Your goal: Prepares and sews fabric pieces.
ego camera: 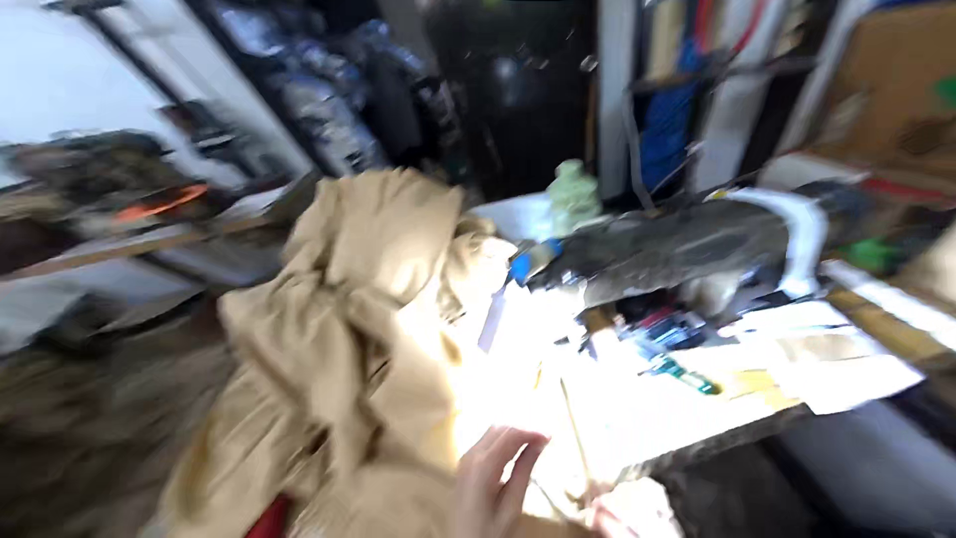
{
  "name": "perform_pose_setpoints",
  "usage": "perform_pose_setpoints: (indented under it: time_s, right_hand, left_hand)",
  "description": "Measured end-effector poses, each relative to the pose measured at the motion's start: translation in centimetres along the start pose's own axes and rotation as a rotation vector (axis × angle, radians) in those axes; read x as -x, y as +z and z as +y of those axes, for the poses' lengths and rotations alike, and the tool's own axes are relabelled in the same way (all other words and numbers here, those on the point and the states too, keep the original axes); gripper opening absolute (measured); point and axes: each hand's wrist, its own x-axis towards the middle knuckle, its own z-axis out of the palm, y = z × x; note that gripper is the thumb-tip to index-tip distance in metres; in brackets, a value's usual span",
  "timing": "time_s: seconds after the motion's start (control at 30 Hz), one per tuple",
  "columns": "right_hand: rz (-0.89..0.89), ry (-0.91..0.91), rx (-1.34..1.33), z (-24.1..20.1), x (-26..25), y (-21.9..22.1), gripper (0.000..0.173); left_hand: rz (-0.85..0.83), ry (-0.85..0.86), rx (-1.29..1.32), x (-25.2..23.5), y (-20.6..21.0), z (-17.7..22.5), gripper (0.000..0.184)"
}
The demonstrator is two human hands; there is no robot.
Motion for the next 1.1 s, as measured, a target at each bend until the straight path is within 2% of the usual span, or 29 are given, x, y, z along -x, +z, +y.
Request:
perform_pose_setpoints:
  time_s: [0.13,0.27,0.33,0.4,0.53,0.6,0.67,0.7,0.73,0.8,0.9,1.0,1.1]
  right_hand:
    - [0.052,-0.022,-0.019,0.5,0.4,0.3,0.017]
    - [0.025,-0.019,-0.024,0.6,0.6,-0.1,0.017]
    - [-0.009,-0.019,-0.014,0.8,0.7,-0.7,0.017]
    - [0.009,-0.005,-0.04,1.2,0.5,-1.2,0.017]
    - [0.081,0.094,-0.021,1.1,-1.6,-2.1,0.019]
    - [0.052,0.137,0.04,0.7,-3.4,-2.4,0.033]
    - [-0.001,0.165,0.105,0.3,-5.3,-2.2,0.052]
    - [-0.021,0.18,0.132,0.1,-6.1,-1.9,0.057]
    - [-0.038,0.19,0.151,0.0,-6.7,-1.6,0.055]
    - [-0.082,0.206,0.151,-0.2,-7.3,-1.2,0.037]
    - [-0.11,0.254,0.083,-0.5,-7.7,-1.5,0.029]
    - [-0.156,0.313,-0.108,-0.1,-7.8,-2.4,0.017]
    - [-0.2,0.391,-0.249,-0.1,-7.8,-3.3,0.023]
  left_hand:
    - [-0.013,0.035,0.057,1.3,1.9,0.1,0.017]
    - [-0.291,0.112,-0.029,3.4,4.7,0.2,0.019]
    - [-0.392,0.113,-0.056,3.9,4.8,0.0,0.019]
    - [-0.365,0.095,-0.035,3.2,3.8,-0.1,0.021]
    - [-0.183,0.046,-0.246,-0.2,1.8,-0.7,0.025]
    - [-0.133,0.037,-0.347,-1.9,2.3,-1.7,0.027]
    - [-0.168,-0.036,-0.393,-3.5,3.3,-2.8,0.026]
    - [-0.169,-0.028,-0.399,-4.3,4.0,-4.0,0.026]
    - [-0.13,0.025,-0.422,-5.0,4.8,-5.2,0.023]
    - [-0.103,0.077,-0.486,-5.8,5.9,-6.8,0.017]
    - [-0.251,-0.071,-0.479,-6.2,5.7,-6.4,0.026]
    - [-0.191,-0.026,-0.4,-5.2,5.9,-7.8,0.027]
    - [-0.265,-0.129,-0.269,-5.3,5.4,-7.0,0.027]
